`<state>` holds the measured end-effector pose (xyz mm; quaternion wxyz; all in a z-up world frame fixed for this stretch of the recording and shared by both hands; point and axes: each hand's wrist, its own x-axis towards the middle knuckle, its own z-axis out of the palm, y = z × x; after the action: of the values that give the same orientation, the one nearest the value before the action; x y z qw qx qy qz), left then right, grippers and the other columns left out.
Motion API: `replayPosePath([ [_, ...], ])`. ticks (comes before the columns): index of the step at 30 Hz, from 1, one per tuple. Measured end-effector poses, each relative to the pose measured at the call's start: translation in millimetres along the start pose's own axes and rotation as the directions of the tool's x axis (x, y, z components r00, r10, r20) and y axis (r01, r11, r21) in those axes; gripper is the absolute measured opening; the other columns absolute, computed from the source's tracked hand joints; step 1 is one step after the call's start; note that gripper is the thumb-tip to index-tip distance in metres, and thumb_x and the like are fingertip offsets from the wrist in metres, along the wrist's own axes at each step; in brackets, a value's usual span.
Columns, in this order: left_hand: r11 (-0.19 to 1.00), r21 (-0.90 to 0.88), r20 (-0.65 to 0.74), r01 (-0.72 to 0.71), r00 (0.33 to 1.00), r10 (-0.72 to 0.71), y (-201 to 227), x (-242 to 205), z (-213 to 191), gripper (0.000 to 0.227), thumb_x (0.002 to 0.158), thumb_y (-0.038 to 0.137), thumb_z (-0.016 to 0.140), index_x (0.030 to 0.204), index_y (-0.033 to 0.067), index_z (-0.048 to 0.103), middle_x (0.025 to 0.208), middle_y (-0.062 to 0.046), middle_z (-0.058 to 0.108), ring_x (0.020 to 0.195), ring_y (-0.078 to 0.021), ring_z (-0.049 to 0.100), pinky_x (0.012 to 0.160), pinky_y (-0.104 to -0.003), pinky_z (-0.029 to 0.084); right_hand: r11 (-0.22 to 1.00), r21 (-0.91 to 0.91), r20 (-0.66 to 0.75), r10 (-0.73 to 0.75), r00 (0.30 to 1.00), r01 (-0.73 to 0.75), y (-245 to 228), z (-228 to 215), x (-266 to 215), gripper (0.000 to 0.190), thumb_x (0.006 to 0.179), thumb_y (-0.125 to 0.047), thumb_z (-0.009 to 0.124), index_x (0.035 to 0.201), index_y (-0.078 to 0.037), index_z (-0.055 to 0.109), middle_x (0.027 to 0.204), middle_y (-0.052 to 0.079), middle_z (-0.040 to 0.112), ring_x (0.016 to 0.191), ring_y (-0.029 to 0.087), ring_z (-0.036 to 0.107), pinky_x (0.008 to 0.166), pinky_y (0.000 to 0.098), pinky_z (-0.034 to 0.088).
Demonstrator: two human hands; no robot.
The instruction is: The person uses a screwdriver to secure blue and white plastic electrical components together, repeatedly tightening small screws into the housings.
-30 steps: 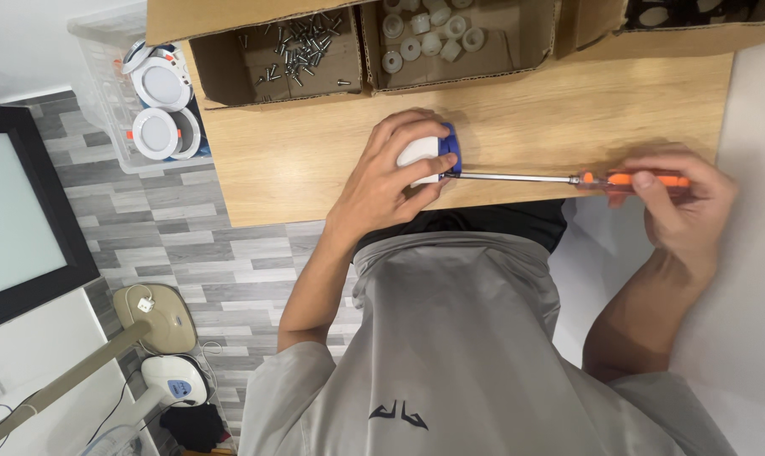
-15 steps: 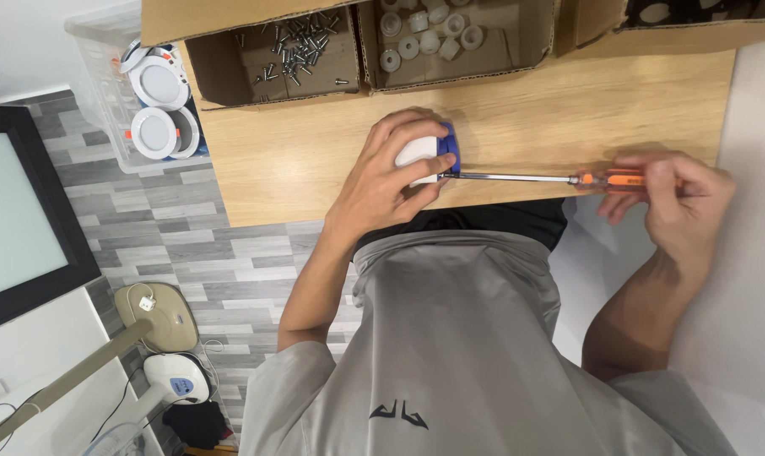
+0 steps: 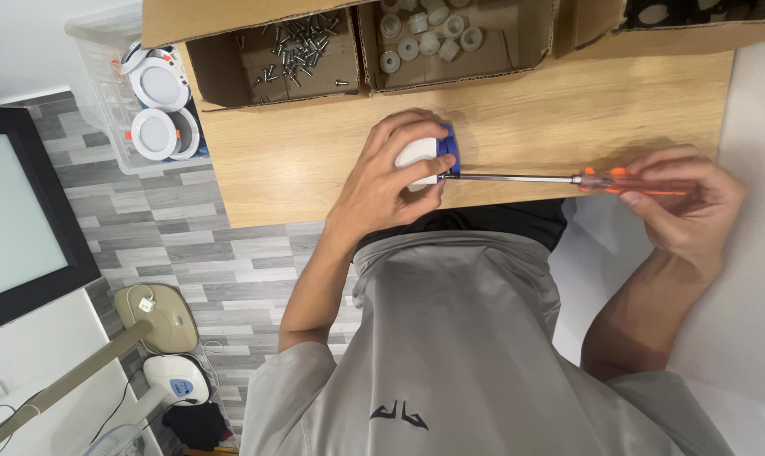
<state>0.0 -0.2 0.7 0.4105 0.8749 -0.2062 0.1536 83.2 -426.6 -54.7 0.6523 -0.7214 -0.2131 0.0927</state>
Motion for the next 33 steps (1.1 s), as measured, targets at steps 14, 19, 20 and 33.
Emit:
replayPosePath([
  [14,0.996,-0.083,-0.164,0.040,0.985,-0.053,13,3,13,0.017,0.092,0.003,0.073,0.109,0.0038,0.074,0.136,-0.014,0.064,0.131,-0.0425,0.059,0.120,-0.064,0.051,0.979,-0.081,-0.012,0.186,0.982,-0.187,-41,26,16,0.020,0.121,0.002,0.062,0.127,0.021,0.061,0.092,0.033,0.065,0.070,0.040,0.069,0.057,0.0365,0.055],
  [19,0.995,-0.086,-0.187,0.056,0.980,-0.071,13,1,16,0.017,0.091,0.002,0.073,0.107,0.0037,0.075,0.135,-0.013,0.064,0.132,-0.0424,0.059,0.124,-0.068,0.046,0.989,0.014,-0.010,0.145,0.989,-0.145,-14,10,7,0.023,0.109,0.007,0.072,0.128,0.014,0.061,0.117,0.034,0.069,0.108,0.044,0.077,0.079,0.0445,0.071],
  [20,0.994,-0.087,-0.185,0.063,0.980,-0.078,13,0,17,0.017,0.091,0.002,0.073,0.107,0.0040,0.075,0.136,-0.013,0.064,0.132,-0.0418,0.059,0.125,-0.068,0.045,0.995,0.055,-0.004,0.087,0.996,-0.086,-10,9,8,0.027,0.105,0.002,0.076,0.126,0.009,0.062,0.119,0.030,0.070,0.112,0.040,0.076,0.093,0.0438,0.069],
  [33,0.995,-0.087,-0.184,0.059,0.980,-0.074,12,-1,17,0.018,0.091,0.001,0.074,0.108,0.0045,0.075,0.136,-0.013,0.063,0.132,-0.0419,0.058,0.127,-0.070,0.043,0.999,0.021,0.045,-0.044,0.998,0.043,-23,17,14,0.026,0.101,0.011,0.078,0.119,0.001,0.061,0.131,0.026,0.060,0.120,0.042,0.074,0.114,0.0522,0.071],
])
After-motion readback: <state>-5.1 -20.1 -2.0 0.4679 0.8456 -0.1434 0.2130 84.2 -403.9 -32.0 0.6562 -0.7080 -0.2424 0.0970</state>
